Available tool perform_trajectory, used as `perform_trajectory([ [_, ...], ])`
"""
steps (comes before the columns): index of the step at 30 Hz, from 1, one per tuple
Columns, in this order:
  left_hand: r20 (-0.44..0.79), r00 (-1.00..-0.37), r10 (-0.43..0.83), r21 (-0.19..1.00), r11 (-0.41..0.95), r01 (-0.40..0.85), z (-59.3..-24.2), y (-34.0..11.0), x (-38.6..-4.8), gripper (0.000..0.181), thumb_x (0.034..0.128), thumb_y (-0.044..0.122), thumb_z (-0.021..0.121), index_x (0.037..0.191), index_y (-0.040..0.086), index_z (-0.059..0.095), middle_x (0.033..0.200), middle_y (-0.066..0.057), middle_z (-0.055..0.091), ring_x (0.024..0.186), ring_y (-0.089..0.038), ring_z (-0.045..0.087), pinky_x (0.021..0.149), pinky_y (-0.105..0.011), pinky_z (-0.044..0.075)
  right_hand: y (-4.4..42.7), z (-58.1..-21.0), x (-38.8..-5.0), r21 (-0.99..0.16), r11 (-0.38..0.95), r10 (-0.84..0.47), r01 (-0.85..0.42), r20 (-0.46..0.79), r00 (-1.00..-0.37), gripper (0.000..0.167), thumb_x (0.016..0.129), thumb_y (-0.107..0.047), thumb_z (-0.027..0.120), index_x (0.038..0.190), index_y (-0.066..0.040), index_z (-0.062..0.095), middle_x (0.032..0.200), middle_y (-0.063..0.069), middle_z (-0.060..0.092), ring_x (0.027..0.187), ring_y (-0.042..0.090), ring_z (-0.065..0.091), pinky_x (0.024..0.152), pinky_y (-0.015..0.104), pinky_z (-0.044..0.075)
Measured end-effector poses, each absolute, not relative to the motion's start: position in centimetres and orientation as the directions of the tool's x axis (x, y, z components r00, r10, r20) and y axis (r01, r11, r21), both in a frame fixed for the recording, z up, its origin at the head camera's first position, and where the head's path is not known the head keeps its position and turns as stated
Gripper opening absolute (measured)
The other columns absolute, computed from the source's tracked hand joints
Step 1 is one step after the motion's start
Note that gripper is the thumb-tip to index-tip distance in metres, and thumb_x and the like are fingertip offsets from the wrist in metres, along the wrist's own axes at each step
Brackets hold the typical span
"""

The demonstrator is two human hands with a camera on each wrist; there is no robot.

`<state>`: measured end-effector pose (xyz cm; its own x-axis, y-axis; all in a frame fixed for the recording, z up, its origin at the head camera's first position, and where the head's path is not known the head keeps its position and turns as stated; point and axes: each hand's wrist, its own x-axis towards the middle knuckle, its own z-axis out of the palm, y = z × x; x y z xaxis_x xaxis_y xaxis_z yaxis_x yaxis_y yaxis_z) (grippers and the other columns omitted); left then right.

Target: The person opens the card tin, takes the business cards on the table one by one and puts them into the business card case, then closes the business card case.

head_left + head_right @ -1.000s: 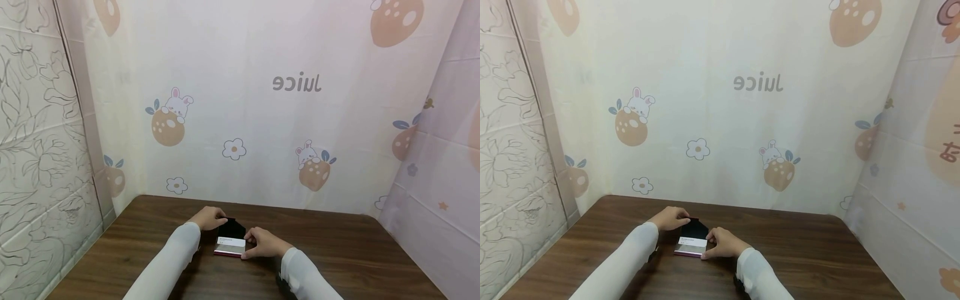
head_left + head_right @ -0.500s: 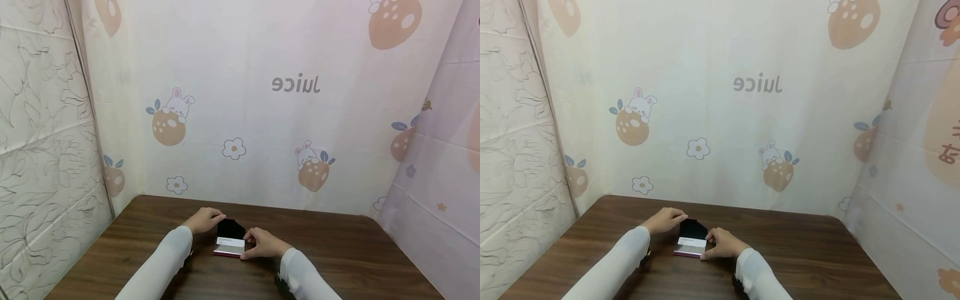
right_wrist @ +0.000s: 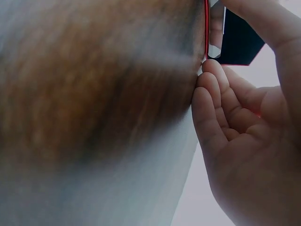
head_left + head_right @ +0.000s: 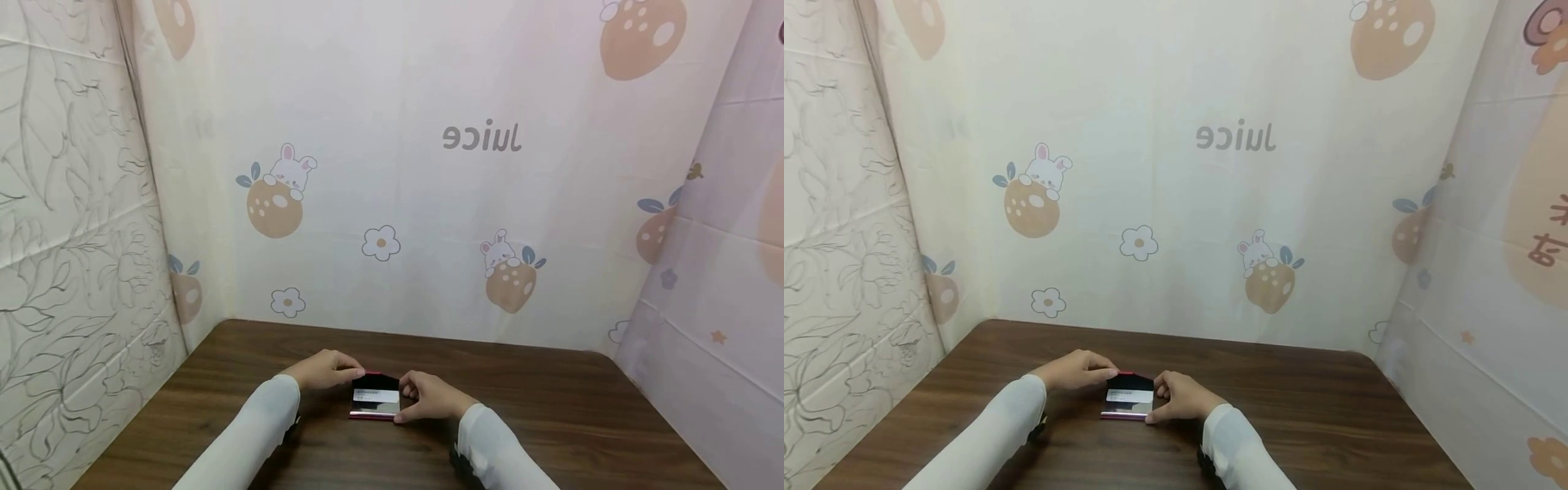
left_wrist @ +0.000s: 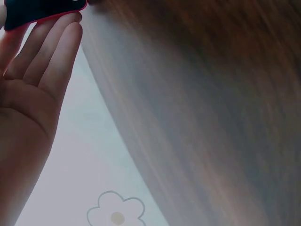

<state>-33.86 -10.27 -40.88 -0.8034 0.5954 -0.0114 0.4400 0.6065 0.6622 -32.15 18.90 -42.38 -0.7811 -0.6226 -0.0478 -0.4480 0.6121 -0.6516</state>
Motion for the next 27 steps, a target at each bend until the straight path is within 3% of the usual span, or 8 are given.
perform_trajectory([
  [4, -0.008, -0.776, 0.631, 0.639, 0.6, 0.481, -40.6, -10.3, -33.6, 0.027, 0.0986, 0.044, 0.062, 0.111, 0.026, 0.076, 0.105, 0.018, 0.069, 0.097, -0.004, 0.061, 0.092, -0.038, 0.05, 18.9, -42.2, -32.1, -0.643, 0.624, -0.621, -0.444, -0.063, -0.781, 0.055, 0.08, -0.034, 0.086, 0.119, -0.007, 0.059, 0.102, -0.002, 0.058, 0.096, 0.014, 0.055, 0.086, 0.033, 0.048],
  [10, -0.009, -0.752, 0.659, 0.665, 0.565, 0.488, -41.1, -10.2, -33.4, 0.014, 0.092, 0.036, 0.074, 0.102, 0.028, 0.076, 0.094, 0.017, 0.07, 0.087, -0.004, 0.064, 0.084, -0.03, 0.052, 18.8, -41.9, -31.9, -0.649, 0.615, -0.63, -0.449, -0.061, -0.774, 0.054, 0.08, -0.032, 0.086, 0.12, -0.006, 0.06, 0.102, -0.001, 0.058, 0.096, 0.017, 0.055, 0.085, 0.034, 0.048],
  [16, 0.011, -0.744, 0.668, 0.638, 0.568, 0.52, -41.3, -9.8, -33.2, 0.019, 0.0854, 0.037, 0.08, 0.099, 0.024, 0.075, 0.091, 0.015, 0.07, 0.085, -0.005, 0.065, 0.082, -0.028, 0.052, 18.9, -42.1, -31.8, -0.653, 0.616, -0.627, -0.44, -0.068, -0.776, 0.053, 0.081, -0.031, 0.086, 0.12, -0.006, 0.059, 0.102, -0.001, 0.057, 0.095, 0.016, 0.054, 0.085, 0.033, 0.047],
  [27, 0.006, -0.74, 0.673, 0.485, 0.645, 0.591, -41.3, -8.5, -32.5, 0.024, 0.0786, 0.037, 0.085, 0.093, 0.023, 0.071, 0.084, 0.013, 0.064, 0.077, -0.008, 0.058, 0.074, -0.026, 0.049, 19.0, -42.4, -31.9, -0.66, 0.629, -0.613, -0.41, -0.097, -0.784, 0.053, 0.081, -0.032, 0.086, 0.119, -0.007, 0.058, 0.101, -0.003, 0.057, 0.095, 0.015, 0.053, 0.087, 0.035, 0.048],
])
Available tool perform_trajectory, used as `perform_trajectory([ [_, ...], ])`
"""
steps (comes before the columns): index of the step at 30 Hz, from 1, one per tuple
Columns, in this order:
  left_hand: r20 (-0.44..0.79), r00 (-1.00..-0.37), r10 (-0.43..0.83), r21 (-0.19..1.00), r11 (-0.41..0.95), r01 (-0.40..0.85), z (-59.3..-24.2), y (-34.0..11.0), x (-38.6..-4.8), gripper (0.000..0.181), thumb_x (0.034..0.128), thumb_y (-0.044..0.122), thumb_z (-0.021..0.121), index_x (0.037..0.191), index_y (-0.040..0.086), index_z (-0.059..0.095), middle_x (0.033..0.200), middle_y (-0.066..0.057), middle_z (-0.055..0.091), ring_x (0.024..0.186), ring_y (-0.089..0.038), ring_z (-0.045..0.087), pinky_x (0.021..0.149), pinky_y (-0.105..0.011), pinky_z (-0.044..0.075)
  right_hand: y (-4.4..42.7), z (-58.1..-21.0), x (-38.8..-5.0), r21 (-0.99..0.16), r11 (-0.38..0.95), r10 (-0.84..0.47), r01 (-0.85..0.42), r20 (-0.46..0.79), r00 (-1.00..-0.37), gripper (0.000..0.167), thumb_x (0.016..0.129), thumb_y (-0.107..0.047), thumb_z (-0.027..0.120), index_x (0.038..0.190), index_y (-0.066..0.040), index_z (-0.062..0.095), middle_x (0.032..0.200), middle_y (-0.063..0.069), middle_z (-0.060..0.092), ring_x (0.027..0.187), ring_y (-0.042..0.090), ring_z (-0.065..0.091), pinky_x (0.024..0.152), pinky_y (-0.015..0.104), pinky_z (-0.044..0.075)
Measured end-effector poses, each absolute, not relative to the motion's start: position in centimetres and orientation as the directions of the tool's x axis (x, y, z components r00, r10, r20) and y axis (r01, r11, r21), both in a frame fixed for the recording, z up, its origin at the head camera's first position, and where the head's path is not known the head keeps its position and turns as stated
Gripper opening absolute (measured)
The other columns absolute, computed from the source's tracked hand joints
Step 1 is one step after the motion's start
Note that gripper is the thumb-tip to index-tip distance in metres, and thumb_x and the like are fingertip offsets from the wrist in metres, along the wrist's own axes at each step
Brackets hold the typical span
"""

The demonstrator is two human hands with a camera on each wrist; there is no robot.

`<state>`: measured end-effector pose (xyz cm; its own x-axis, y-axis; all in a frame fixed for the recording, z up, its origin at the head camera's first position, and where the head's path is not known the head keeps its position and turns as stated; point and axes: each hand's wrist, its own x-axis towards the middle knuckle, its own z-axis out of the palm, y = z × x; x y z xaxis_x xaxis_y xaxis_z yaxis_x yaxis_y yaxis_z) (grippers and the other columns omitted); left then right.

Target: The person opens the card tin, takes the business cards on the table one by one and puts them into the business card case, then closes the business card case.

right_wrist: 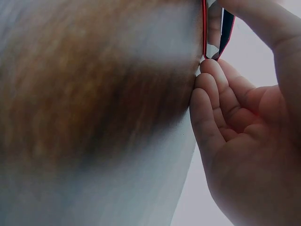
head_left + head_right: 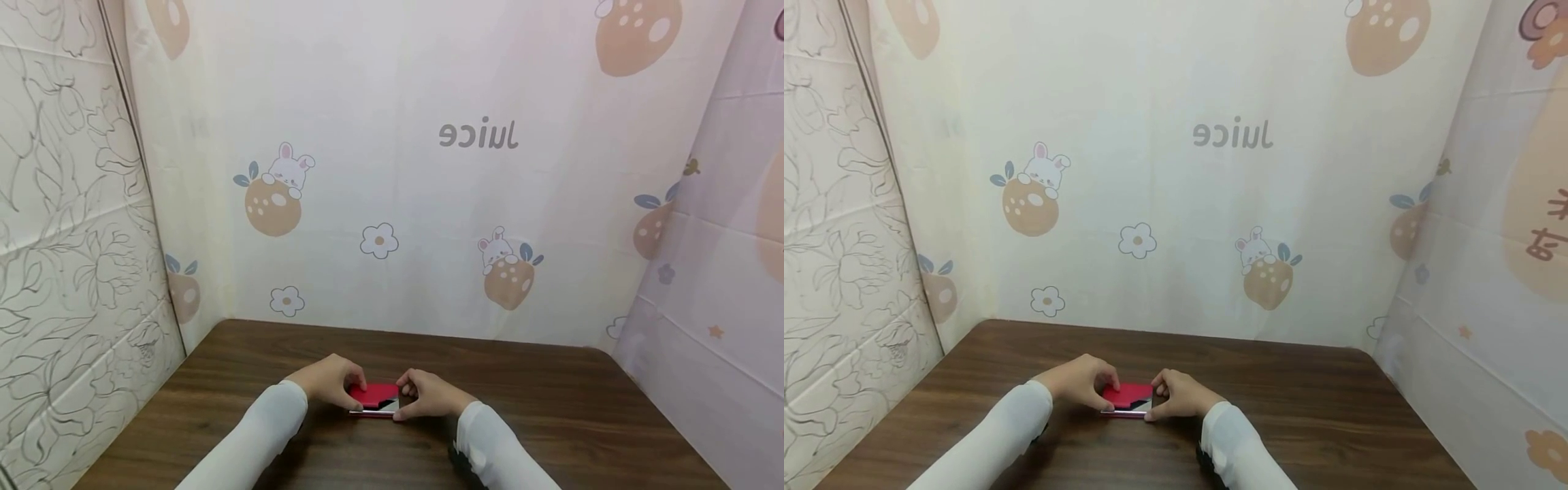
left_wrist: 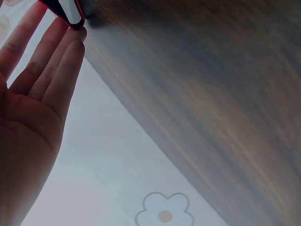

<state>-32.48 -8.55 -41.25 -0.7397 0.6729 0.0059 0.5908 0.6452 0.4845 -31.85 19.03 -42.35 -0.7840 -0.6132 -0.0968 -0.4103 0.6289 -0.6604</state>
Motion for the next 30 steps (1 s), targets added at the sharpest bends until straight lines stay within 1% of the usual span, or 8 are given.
perform_trajectory([
  [4, 0.011, -0.734, 0.679, 0.426, 0.661, 0.617, -41.1, -8.3, -32.5, 0.028, 0.0765, 0.04, 0.087, 0.092, 0.025, 0.069, 0.085, 0.014, 0.06, 0.078, -0.008, 0.055, 0.073, -0.025, 0.048, 19.0, -42.4, -31.9, -0.662, 0.63, -0.608, -0.405, -0.098, -0.788, 0.053, 0.081, -0.032, 0.086, 0.119, -0.008, 0.058, 0.101, -0.003, 0.057, 0.096, 0.014, 0.053, 0.088, 0.035, 0.048],
  [8, 0.003, -0.743, 0.67, 0.404, 0.678, 0.614, -41.2, -8.1, -32.3, 0.033, 0.0731, 0.043, 0.089, 0.092, 0.027, 0.067, 0.086, 0.014, 0.057, 0.079, -0.007, 0.054, 0.072, -0.024, 0.048, 19.0, -42.4, -31.8, -0.666, 0.626, -0.611, -0.404, -0.098, -0.785, 0.053, 0.081, -0.032, 0.085, 0.119, -0.008, 0.058, 0.102, -0.002, 0.057, 0.096, 0.014, 0.054, 0.088, 0.035, 0.048],
  [14, -0.006, -0.75, 0.662, 0.36, 0.701, 0.616, -41.0, -7.5, -31.7, 0.033, 0.0726, 0.041, 0.089, 0.09, 0.027, 0.065, 0.086, 0.013, 0.055, 0.077, -0.005, 0.051, 0.07, -0.022, 0.048, 19.0, -42.3, -31.6, -0.669, 0.625, -0.61, -0.401, -0.097, -0.787, 0.052, 0.081, -0.031, 0.086, 0.119, -0.007, 0.058, 0.102, -0.002, 0.057, 0.096, 0.014, 0.054, 0.088, 0.034, 0.048],
  [23, -0.004, -0.757, 0.653, 0.363, 0.707, 0.607, -41.3, -7.5, -31.6, 0.037, 0.0712, 0.038, 0.091, 0.091, 0.025, 0.063, 0.09, 0.011, 0.053, 0.079, -0.006, 0.05, 0.073, -0.023, 0.047, 18.7, -42.1, -31.5, -0.668, 0.621, -0.613, -0.409, -0.089, -0.785, 0.05, 0.082, -0.028, 0.085, 0.118, -0.006, 0.058, 0.103, 0.0, 0.057, 0.097, 0.015, 0.054, 0.087, 0.035, 0.048],
  [27, -0.006, -0.757, 0.654, 0.344, 0.712, 0.612, -41.3, -7.4, -31.6, 0.036, 0.0723, 0.036, 0.09, 0.091, 0.025, 0.062, 0.091, 0.011, 0.052, 0.08, -0.006, 0.05, 0.074, -0.023, 0.048, 18.6, -42.1, -31.6, -0.667, 0.624, -0.609, -0.406, -0.091, -0.788, 0.05, 0.082, -0.029, 0.085, 0.118, -0.007, 0.057, 0.104, 0.0, 0.057, 0.097, 0.015, 0.054, 0.087, 0.035, 0.048],
  [30, -0.031, -0.765, 0.643, 0.34, 0.726, 0.597, -41.0, -7.4, -31.5, 0.034, 0.0738, 0.036, 0.088, 0.092, 0.025, 0.063, 0.091, 0.011, 0.052, 0.08, -0.006, 0.05, 0.074, -0.024, 0.048, 18.6, -42.2, -31.8, -0.668, 0.624, -0.608, -0.404, -0.091, -0.788, 0.05, 0.082, -0.03, 0.084, 0.118, -0.007, 0.057, 0.104, 0.0, 0.057, 0.097, 0.016, 0.054, 0.088, 0.035, 0.048],
])
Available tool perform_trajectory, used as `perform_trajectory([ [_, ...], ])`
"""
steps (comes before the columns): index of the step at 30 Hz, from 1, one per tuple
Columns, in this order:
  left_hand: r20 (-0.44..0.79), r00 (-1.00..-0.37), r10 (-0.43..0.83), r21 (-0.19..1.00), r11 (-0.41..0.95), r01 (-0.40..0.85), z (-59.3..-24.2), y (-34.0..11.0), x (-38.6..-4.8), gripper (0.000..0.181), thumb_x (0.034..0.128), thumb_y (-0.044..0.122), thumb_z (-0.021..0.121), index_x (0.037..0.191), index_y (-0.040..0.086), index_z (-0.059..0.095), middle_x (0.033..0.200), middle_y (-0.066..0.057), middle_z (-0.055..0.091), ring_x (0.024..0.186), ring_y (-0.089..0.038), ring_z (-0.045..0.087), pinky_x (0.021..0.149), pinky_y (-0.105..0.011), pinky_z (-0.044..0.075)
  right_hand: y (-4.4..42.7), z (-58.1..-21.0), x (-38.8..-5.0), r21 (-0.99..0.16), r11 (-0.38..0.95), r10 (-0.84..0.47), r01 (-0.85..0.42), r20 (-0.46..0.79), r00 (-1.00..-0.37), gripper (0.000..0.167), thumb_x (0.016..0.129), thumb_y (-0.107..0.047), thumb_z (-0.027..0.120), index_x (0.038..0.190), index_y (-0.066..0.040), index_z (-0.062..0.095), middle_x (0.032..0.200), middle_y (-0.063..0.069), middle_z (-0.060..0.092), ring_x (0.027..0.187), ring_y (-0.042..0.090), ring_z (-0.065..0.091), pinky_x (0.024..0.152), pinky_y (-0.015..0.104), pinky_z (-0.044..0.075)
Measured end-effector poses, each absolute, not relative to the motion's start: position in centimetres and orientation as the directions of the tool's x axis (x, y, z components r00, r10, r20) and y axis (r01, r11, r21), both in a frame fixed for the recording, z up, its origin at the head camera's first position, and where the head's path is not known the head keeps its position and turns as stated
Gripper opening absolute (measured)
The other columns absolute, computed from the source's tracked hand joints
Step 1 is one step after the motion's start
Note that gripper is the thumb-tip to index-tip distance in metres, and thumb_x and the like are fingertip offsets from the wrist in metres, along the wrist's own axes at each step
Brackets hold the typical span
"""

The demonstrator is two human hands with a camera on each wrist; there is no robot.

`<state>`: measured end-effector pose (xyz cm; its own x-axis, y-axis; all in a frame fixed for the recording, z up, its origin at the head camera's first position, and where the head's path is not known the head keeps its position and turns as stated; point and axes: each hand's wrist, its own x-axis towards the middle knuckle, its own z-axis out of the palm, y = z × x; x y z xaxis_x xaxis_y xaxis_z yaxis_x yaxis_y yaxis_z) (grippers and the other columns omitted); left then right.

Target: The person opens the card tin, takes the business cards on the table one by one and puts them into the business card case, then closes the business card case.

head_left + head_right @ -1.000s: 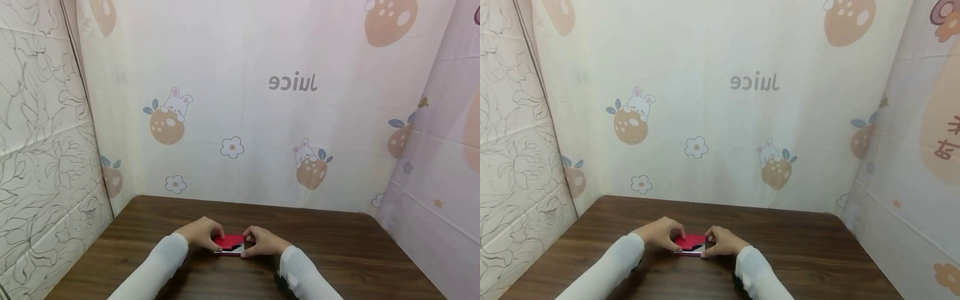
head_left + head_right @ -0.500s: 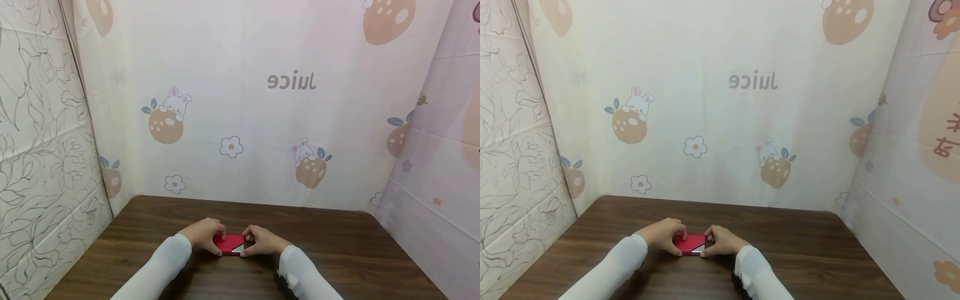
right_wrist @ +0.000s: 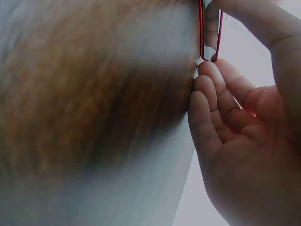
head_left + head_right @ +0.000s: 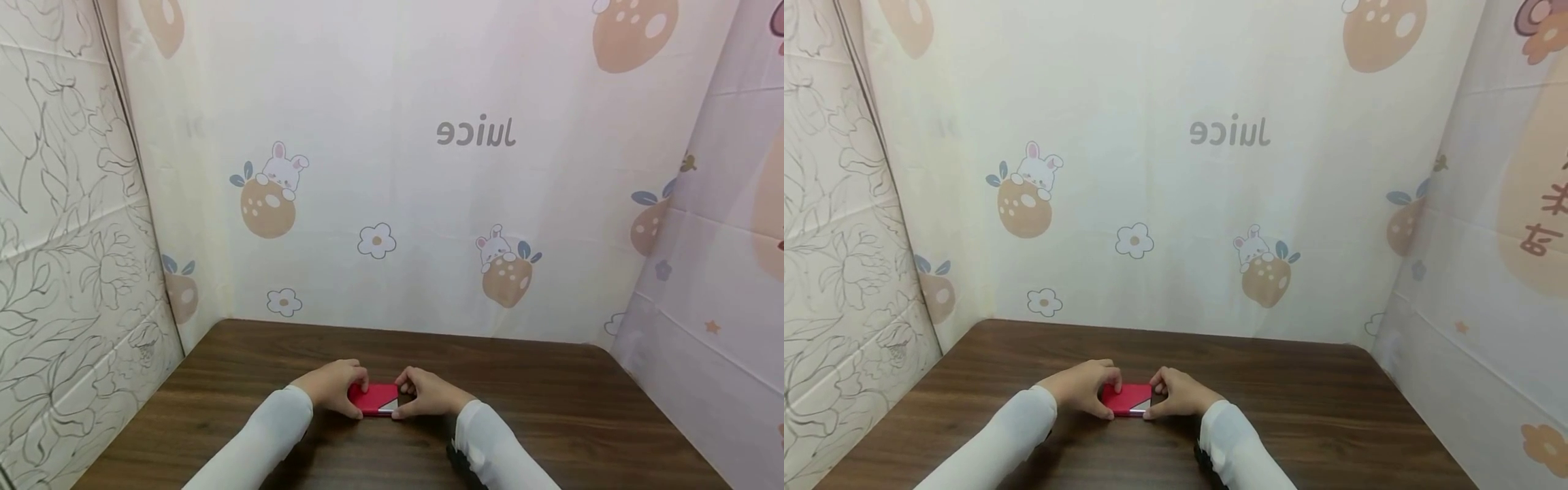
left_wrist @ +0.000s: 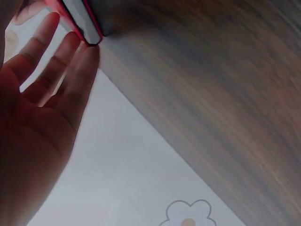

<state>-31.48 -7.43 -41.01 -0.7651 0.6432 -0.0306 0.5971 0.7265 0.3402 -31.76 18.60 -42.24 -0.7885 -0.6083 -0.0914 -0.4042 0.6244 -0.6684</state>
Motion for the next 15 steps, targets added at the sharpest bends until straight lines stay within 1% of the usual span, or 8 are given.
perform_trajectory([
  [4, -0.08, -0.768, 0.636, 0.37, 0.734, 0.57, -40.2, -7.6, -31.4, 0.03, 0.0766, 0.036, 0.086, 0.095, 0.024, 0.066, 0.092, 0.01, 0.054, 0.081, -0.007, 0.051, 0.075, -0.026, 0.048, 18.7, -42.4, -31.9, -0.673, 0.623, -0.61, -0.398, -0.1, -0.787, 0.052, 0.082, -0.031, 0.084, 0.12, -0.007, 0.056, 0.105, 0.0, 0.056, 0.098, 0.016, 0.053, 0.088, 0.036, 0.047],
  [6, -0.093, -0.758, 0.645, 0.387, 0.725, 0.57, -39.9, -7.8, -31.5, 0.029, 0.0785, 0.034, 0.086, 0.1, 0.022, 0.069, 0.094, 0.009, 0.056, 0.084, -0.008, 0.053, 0.078, -0.028, 0.049, 18.8, -42.4, -31.9, -0.676, 0.621, -0.613, -0.397, -0.102, -0.784, 0.055, 0.083, -0.032, 0.084, 0.123, -0.007, 0.056, 0.105, 0.0, 0.056, 0.098, 0.016, 0.052, 0.089, 0.036, 0.047],
  [9, -0.093, -0.745, 0.66, 0.413, 0.706, 0.575, -39.9, -8.3, -31.7, 0.035, 0.0804, 0.03, 0.085, 0.111, 0.018, 0.071, 0.101, 0.009, 0.059, 0.092, -0.01, 0.055, 0.086, -0.031, 0.05, 19.0, -42.4, -32.0, -0.687, 0.61, -0.623, -0.396, -0.105, -0.775, 0.061, 0.084, -0.033, 0.083, 0.13, -0.005, 0.054, 0.107, 0.0, 0.055, 0.1, 0.017, 0.052, 0.09, 0.037, 0.046],
  [11, -0.088, -0.742, 0.665, 0.426, 0.698, 0.575, -40.1, -8.6, -31.7, 0.041, 0.0808, 0.028, 0.085, 0.117, 0.016, 0.071, 0.105, 0.008, 0.06, 0.098, -0.011, 0.056, 0.09, -0.032, 0.049, 19.0, -42.4, -32.1, -0.695, 0.598, -0.634, -0.398, -0.107, -0.766, 0.064, 0.084, -0.033, 0.082, 0.134, -0.005, 0.052, 0.11, 0.001, 0.055, 0.103, 0.018, 0.051, 0.092, 0.038, 0.046],
  [15, -0.093, -0.754, 0.65, 0.452, 0.702, 0.55, -40.4, -9.1, -31.8, 0.046, 0.0791, 0.029, 0.086, 0.12, 0.014, 0.071, 0.108, 0.007, 0.062, 0.1, -0.012, 0.057, 0.091, -0.034, 0.05, 19.3, -42.6, -32.3, -0.714, 0.585, -0.64, -0.385, -0.116, -0.759, 0.065, 0.086, -0.032, 0.081, 0.138, -0.008, 0.052, 0.125, 0.002, 0.054, 0.111, 0.02, 0.052, 0.097, 0.041, 0.045],
])
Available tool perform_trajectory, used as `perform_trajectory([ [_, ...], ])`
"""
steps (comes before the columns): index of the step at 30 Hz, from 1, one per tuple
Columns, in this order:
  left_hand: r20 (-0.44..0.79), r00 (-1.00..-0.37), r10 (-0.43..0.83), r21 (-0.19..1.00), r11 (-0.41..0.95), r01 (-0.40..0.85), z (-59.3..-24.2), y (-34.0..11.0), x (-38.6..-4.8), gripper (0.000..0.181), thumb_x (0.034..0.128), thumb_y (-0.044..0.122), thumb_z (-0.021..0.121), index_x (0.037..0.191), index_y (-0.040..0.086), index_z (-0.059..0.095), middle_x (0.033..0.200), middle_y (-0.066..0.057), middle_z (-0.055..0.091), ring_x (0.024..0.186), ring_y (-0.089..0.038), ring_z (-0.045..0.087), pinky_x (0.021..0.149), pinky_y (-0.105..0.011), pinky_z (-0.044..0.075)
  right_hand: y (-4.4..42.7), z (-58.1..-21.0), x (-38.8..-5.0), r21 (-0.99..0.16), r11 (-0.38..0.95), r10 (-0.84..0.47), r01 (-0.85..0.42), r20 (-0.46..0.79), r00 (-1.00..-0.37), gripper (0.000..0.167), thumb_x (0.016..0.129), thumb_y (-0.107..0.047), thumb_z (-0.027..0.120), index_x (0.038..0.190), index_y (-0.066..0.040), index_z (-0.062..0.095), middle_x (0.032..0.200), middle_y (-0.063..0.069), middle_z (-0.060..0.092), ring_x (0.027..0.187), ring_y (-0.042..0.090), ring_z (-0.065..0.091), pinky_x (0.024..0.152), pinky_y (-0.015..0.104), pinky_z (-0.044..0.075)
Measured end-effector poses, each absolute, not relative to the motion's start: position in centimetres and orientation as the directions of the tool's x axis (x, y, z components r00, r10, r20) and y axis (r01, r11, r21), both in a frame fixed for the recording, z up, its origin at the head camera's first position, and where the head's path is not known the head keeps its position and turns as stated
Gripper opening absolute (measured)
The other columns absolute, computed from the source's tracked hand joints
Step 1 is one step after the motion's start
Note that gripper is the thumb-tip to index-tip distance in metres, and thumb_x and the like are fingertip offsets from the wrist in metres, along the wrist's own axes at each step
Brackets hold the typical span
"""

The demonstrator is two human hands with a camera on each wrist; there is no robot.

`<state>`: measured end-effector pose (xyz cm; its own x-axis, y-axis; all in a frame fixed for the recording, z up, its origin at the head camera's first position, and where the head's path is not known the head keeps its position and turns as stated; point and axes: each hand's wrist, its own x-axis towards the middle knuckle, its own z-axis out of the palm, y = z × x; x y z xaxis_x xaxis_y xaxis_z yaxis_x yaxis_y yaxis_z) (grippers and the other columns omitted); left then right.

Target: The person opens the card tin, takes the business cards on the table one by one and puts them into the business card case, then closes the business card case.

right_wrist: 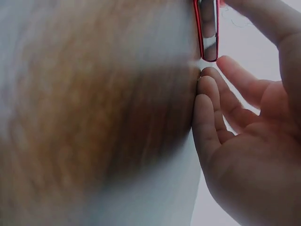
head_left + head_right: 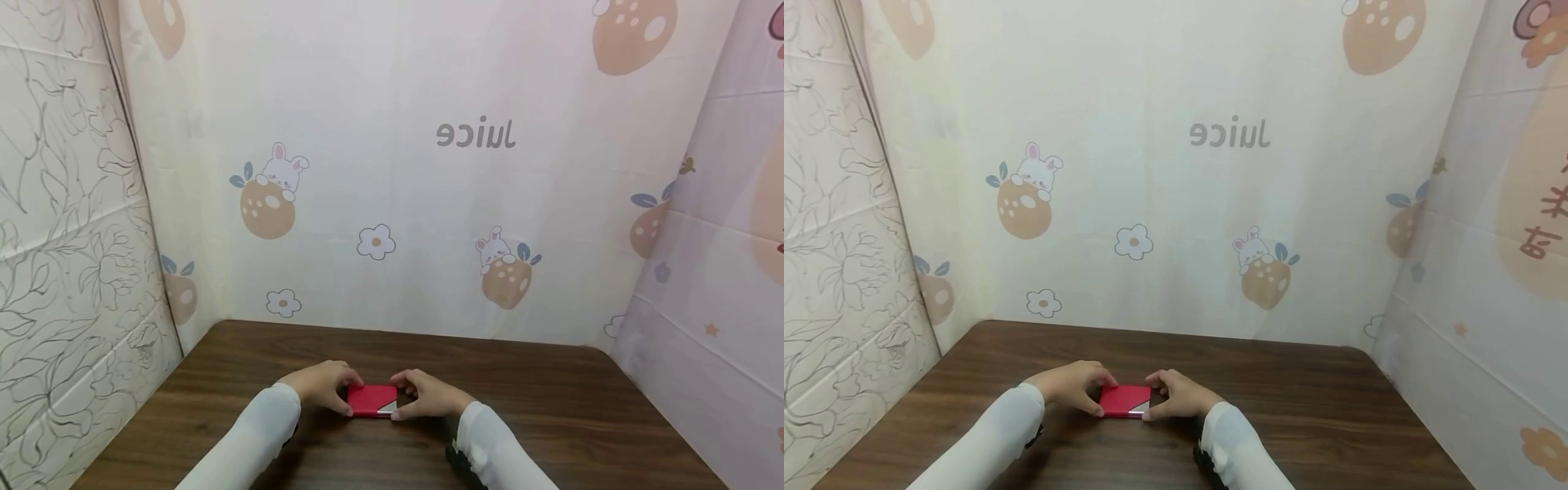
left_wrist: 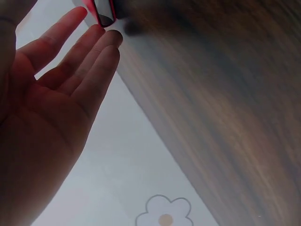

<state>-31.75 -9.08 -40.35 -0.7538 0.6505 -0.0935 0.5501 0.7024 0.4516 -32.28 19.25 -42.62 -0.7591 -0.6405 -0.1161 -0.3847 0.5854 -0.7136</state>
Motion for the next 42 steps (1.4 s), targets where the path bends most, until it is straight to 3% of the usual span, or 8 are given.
perform_trajectory([
  [3, -0.096, -0.762, 0.64, 0.476, 0.702, 0.53, -40.5, -9.2, -31.5, 0.047, 0.0777, 0.028, 0.088, 0.12, 0.014, 0.072, 0.109, 0.007, 0.064, 0.1, -0.013, 0.059, 0.091, -0.035, 0.05, 19.3, -42.7, -32.1, -0.71, 0.588, -0.64, -0.388, -0.116, -0.759, 0.062, 0.086, -0.031, 0.081, 0.139, -0.013, 0.054, 0.132, 0.001, 0.052, 0.114, 0.022, 0.053, 0.099, 0.044, 0.045],
  [7, -0.089, -0.763, 0.64, 0.503, 0.691, 0.52, -40.5, -9.2, -31.3, 0.048, 0.0772, 0.024, 0.089, 0.121, 0.012, 0.071, 0.111, 0.006, 0.067, 0.101, -0.013, 0.062, 0.091, -0.035, 0.051, 19.3, -42.5, -31.6, -0.686, 0.603, -0.637, -0.408, -0.105, -0.764, 0.057, 0.087, -0.031, 0.08, 0.137, -0.016, 0.058, 0.129, 0.0, 0.054, 0.115, 0.024, 0.054, 0.099, 0.048, 0.045],
  [16, -0.088, -0.77, 0.632, 0.504, 0.695, 0.512, -40.2, -8.6, -31.0, 0.047, 0.0769, 0.025, 0.089, 0.119, 0.014, 0.072, 0.113, 0.006, 0.068, 0.103, -0.012, 0.063, 0.092, -0.036, 0.051, 19.5, -41.9, -30.9, -0.635, 0.625, -0.649, -0.455, -0.098, -0.755, 0.056, 0.088, -0.03, 0.078, 0.136, -0.011, 0.058, 0.127, 0.001, 0.054, 0.116, 0.024, 0.056, 0.098, 0.046, 0.046],
  [42, -0.094, -0.767, 0.635, 0.467, 0.709, 0.529, -40.9, -3.2, -31.7, 0.047, 0.0764, 0.031, 0.089, 0.119, 0.019, 0.073, 0.11, 0.013, 0.066, 0.103, -0.004, 0.06, 0.092, -0.028, 0.049, 24.5, -41.0, -30.6, -0.602, 0.669, -0.629, -0.436, -0.146, -0.764, 0.055, 0.086, -0.029, 0.081, 0.132, -0.008, 0.059, 0.125, 0.005, 0.055, 0.119, 0.032, 0.054, 0.102, 0.057, 0.042],
])
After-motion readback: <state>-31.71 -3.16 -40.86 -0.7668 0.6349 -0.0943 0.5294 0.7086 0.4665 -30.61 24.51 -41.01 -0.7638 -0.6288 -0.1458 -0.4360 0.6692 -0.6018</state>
